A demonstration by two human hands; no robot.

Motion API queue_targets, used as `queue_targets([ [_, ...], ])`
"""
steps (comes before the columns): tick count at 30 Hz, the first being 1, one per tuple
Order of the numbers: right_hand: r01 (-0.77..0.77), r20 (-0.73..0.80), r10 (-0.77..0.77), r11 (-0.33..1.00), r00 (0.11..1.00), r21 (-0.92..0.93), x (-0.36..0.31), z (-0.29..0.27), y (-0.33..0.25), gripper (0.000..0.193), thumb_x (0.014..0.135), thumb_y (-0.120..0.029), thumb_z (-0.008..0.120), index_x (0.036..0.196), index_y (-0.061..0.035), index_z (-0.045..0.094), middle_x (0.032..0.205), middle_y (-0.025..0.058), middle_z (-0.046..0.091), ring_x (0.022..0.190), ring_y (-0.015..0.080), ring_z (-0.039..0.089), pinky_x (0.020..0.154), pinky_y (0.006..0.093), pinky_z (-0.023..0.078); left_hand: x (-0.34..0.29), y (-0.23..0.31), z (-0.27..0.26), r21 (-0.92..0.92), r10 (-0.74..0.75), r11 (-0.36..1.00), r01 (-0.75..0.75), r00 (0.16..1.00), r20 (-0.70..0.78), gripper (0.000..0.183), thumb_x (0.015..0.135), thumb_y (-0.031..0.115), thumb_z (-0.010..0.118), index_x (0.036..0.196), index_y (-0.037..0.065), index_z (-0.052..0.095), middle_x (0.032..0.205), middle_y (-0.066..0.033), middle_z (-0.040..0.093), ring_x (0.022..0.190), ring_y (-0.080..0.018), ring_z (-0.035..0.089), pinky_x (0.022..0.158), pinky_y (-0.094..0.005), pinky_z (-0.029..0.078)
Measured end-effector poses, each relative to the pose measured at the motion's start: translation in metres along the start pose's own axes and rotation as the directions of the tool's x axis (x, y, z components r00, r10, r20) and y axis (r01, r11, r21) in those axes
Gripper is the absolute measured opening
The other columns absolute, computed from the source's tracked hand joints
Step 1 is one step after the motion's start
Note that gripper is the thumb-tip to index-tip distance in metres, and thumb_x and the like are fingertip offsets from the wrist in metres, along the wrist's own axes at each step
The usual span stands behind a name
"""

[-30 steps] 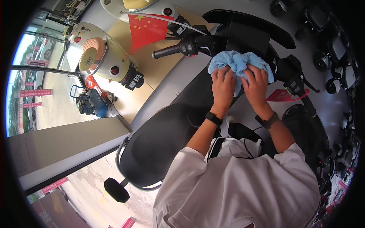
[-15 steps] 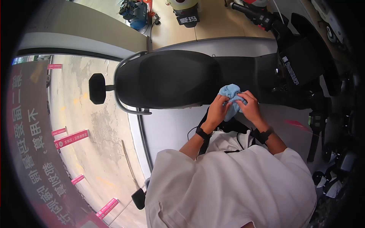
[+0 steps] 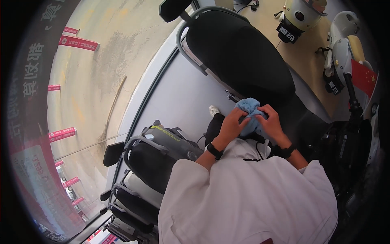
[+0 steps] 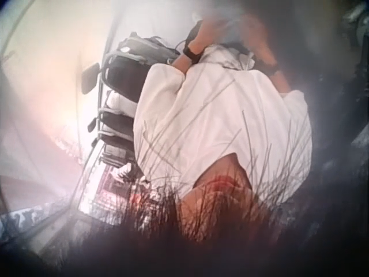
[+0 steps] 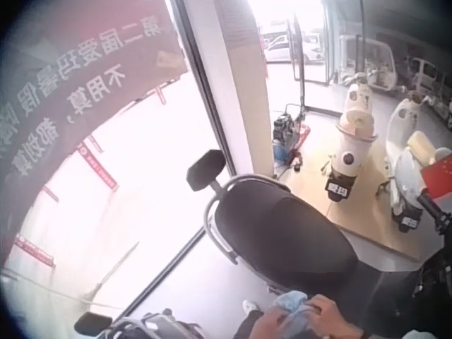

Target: The person is using a blue microfiber cloth to wipe down and clean the surfaces of several electric scooters in a showroom.

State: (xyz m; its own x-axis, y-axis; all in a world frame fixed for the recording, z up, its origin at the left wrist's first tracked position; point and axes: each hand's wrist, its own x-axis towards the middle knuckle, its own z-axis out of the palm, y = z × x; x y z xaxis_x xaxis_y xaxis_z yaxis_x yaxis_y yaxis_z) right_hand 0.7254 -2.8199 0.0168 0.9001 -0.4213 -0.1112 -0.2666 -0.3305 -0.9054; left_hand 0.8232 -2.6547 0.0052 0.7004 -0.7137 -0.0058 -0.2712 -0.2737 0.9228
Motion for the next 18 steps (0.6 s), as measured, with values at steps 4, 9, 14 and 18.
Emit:
queue_targets([
  [4,0.012,0.019,-0.014,0.993,1.000,0.115,0.040,0.031,-0.029,0.020,0.079,-0.003,0.067,0.096,0.0037,0.061,0.088,0.0057,0.056,0.080,0.0129,0.055,0.072,0.0250,0.044,0.014,0.011,-0.066,-0.075,0.109,0.990,-0.121,0.983,-0.148,0.012,0.082,0.007,0.066,0.093,0.002,0.065,0.087,-0.0112,0.061,0.070,-0.0269,0.062,0.062,-0.0302,0.049],
  [9,0.041,0.150,-0.088,0.956,0.985,0.291,0.092,0.087,-0.089,0.022,0.077,0.000,0.068,0.097,0.0025,0.060,0.089,0.0064,0.056,0.081,0.0125,0.055,0.073,0.0244,0.044,0.010,0.081,-0.203,-0.196,0.488,0.694,-0.693,0.653,-0.579,0.009,0.082,0.008,0.061,0.087,0.003,0.066,0.079,-0.0080,0.062,0.062,-0.0218,0.063,0.055,-0.0311,0.051],
  [14,0.198,0.359,-0.324,0.917,0.876,0.345,0.143,0.150,-0.171,0.025,0.073,0.002,0.070,0.096,0.0003,0.061,0.090,0.0083,0.057,0.081,0.0154,0.057,0.073,0.0260,0.045,-0.001,0.165,-0.308,0.169,0.510,0.341,-0.925,0.031,-0.859,0.013,0.087,0.016,0.064,0.096,0.009,0.058,0.090,0.0024,0.053,0.067,-0.0069,0.052,0.056,-0.0220,0.047],
  [18,0.361,0.488,-0.582,0.802,0.650,0.476,0.179,0.200,-0.220,0.027,0.071,0.001,0.073,0.096,-0.0014,0.063,0.092,0.0097,0.058,0.079,0.0199,0.059,0.069,0.0298,0.047,0.017,0.171,-0.349,0.364,0.562,0.321,-0.874,-0.133,-0.816,0.022,0.088,0.012,0.061,0.107,0.005,0.056,0.101,0.0027,0.053,0.073,-0.0059,0.053,0.058,-0.0203,0.046],
])
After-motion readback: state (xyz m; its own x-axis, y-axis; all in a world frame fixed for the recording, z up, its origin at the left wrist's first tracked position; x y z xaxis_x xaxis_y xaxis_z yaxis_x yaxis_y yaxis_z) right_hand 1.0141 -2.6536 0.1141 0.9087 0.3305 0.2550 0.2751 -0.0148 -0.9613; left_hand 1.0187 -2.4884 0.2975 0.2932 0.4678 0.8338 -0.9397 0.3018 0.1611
